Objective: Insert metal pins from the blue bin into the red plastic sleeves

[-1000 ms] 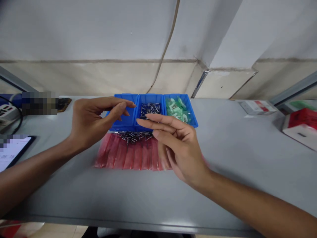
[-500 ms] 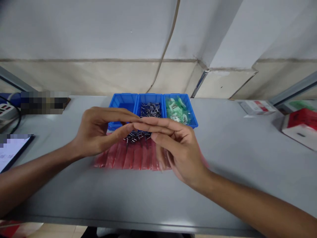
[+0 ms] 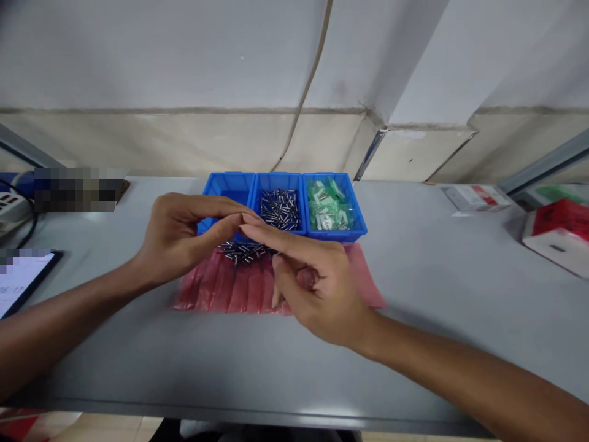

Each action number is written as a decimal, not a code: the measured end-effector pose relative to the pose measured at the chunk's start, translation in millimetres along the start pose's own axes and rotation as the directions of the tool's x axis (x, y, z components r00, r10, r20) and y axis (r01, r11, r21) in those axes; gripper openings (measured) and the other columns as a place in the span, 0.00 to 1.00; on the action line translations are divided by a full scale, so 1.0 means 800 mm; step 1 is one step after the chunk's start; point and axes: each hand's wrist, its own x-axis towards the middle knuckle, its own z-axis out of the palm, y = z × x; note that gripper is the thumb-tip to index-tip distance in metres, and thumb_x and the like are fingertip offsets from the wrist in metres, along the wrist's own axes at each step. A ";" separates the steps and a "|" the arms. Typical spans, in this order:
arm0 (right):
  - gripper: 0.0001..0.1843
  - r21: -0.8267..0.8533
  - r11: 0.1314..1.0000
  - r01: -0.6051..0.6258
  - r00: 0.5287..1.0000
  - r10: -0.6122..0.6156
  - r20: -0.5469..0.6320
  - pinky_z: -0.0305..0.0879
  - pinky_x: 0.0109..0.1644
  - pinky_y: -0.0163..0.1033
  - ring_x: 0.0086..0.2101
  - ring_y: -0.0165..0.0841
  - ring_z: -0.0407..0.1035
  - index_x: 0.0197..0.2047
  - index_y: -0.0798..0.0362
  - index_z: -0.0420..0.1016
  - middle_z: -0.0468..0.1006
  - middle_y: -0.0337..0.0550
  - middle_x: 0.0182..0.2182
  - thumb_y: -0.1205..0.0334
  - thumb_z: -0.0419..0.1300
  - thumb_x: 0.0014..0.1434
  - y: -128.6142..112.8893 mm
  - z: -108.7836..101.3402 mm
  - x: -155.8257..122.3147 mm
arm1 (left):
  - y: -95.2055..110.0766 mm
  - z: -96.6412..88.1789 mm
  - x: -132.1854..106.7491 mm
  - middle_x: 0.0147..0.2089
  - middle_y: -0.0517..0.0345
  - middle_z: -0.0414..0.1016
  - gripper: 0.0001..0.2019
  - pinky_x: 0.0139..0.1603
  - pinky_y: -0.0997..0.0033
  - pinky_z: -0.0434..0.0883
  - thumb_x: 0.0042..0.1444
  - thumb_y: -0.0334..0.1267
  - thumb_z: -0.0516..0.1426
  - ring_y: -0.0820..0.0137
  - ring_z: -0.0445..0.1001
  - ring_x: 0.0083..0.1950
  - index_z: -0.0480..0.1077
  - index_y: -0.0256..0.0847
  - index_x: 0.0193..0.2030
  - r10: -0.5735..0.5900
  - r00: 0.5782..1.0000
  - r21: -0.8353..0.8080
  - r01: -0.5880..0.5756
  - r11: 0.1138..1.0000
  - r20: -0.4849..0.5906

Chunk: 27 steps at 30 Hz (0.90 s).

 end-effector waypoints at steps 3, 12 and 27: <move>0.33 -0.298 0.904 0.308 0.951 -0.299 0.077 0.83 0.38 0.39 0.38 0.31 0.83 0.67 0.41 0.72 0.77 0.39 0.63 0.78 0.57 0.64 0.008 -0.007 0.004 | -0.006 0.000 0.003 0.39 0.61 0.86 0.08 0.33 0.75 0.78 0.64 0.37 0.61 0.69 0.83 0.37 0.83 0.45 0.37 -0.034 0.998 0.059 0.038 0.998 -0.057; 0.21 -0.711 0.207 0.672 0.740 -0.211 0.638 0.76 0.33 0.42 0.35 0.36 0.81 0.57 0.57 0.78 0.86 0.48 0.46 0.79 0.56 0.64 0.030 -0.032 0.027 | -0.014 -0.004 0.011 0.35 0.62 0.84 0.05 0.32 0.74 0.76 0.62 0.38 0.64 0.72 0.80 0.34 0.82 0.45 0.36 0.014 0.988 0.110 0.003 0.994 -0.153; 0.13 -0.675 0.435 0.595 0.800 -0.405 0.443 0.74 0.37 0.39 0.38 0.32 0.78 0.49 0.54 0.80 0.82 0.45 0.45 0.73 0.56 0.70 0.040 -0.030 0.032 | -0.016 -0.001 -0.001 0.34 0.58 0.81 0.06 0.35 0.72 0.76 0.66 0.39 0.61 0.73 0.78 0.34 0.77 0.40 0.40 0.072 0.996 0.004 -0.072 0.997 -0.046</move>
